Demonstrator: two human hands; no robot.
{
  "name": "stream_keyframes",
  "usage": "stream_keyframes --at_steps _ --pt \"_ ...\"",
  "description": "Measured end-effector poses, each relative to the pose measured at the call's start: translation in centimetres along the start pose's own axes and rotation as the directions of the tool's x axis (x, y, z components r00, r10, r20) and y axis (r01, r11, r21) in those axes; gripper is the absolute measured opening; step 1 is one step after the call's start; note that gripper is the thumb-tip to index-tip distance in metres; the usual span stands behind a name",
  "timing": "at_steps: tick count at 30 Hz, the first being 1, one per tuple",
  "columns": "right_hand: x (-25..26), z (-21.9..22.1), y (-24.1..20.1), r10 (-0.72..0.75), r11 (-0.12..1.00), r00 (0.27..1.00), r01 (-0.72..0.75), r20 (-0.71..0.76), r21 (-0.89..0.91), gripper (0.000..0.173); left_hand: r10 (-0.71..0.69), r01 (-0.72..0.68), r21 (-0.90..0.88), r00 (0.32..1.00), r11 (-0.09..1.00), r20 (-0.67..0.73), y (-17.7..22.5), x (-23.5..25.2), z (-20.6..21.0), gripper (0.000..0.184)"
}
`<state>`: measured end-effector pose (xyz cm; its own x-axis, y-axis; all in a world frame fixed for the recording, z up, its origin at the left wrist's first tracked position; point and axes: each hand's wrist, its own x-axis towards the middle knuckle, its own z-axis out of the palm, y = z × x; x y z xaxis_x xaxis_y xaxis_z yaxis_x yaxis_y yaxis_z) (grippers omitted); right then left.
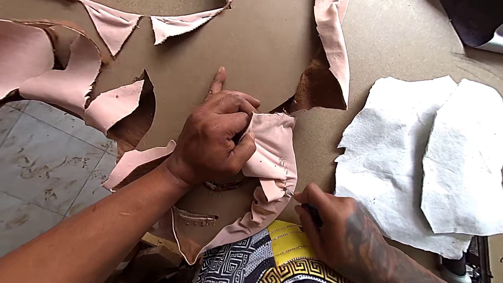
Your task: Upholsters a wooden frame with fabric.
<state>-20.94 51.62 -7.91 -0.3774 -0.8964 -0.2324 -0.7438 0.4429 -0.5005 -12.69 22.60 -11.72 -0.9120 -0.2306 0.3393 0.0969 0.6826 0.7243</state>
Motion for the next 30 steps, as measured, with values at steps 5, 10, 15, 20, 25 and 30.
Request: stream_keyframes --at_steps 5,10,15,20,25,30 --pt "-0.1 0.1 0.7 0.085 0.973 0.995 -0.095 0.056 0.208 0.02 0.007 -0.007 0.011 1.0 1.0 -0.001 0.0 0.2 0.0 0.025" --pt "-0.8 1.7 2.1 -0.105 0.994 0.991 0.107 -0.088 0.016 0.023 0.021 -0.021 0.004 1.0 1.0 -0.003 -0.1 0.2 -0.1 0.024" --pt "-1.3 1.3 1.2 0.192 0.062 0.875 -0.462 0.444 0.885 0.024 0.016 -0.016 0.025 1.0 1.0 0.0 0.0 0.1 -0.2 0.023" --pt "-3.5 2.7 1.9 0.081 0.289 0.991 -0.123 0.103 0.95 0.023 0.014 -0.014 0.04 1.0 0.999 0.005 -0.1 0.1 -0.2 0.025" --pt "-3.8 3.5 0.9 0.093 0.949 0.971 -0.02 -0.218 0.315 0.02 0.008 -0.009 0.042 1.0 0.999 0.02 0.2 0.1 -0.3 0.024" --pt "-3.6 3.6 -0.8 0.129 0.982 0.972 -0.098 -0.196 0.164 0.02 0.003 -0.005 0.041 0.999 0.999 0.035 0.3 0.1 -0.4 0.023"
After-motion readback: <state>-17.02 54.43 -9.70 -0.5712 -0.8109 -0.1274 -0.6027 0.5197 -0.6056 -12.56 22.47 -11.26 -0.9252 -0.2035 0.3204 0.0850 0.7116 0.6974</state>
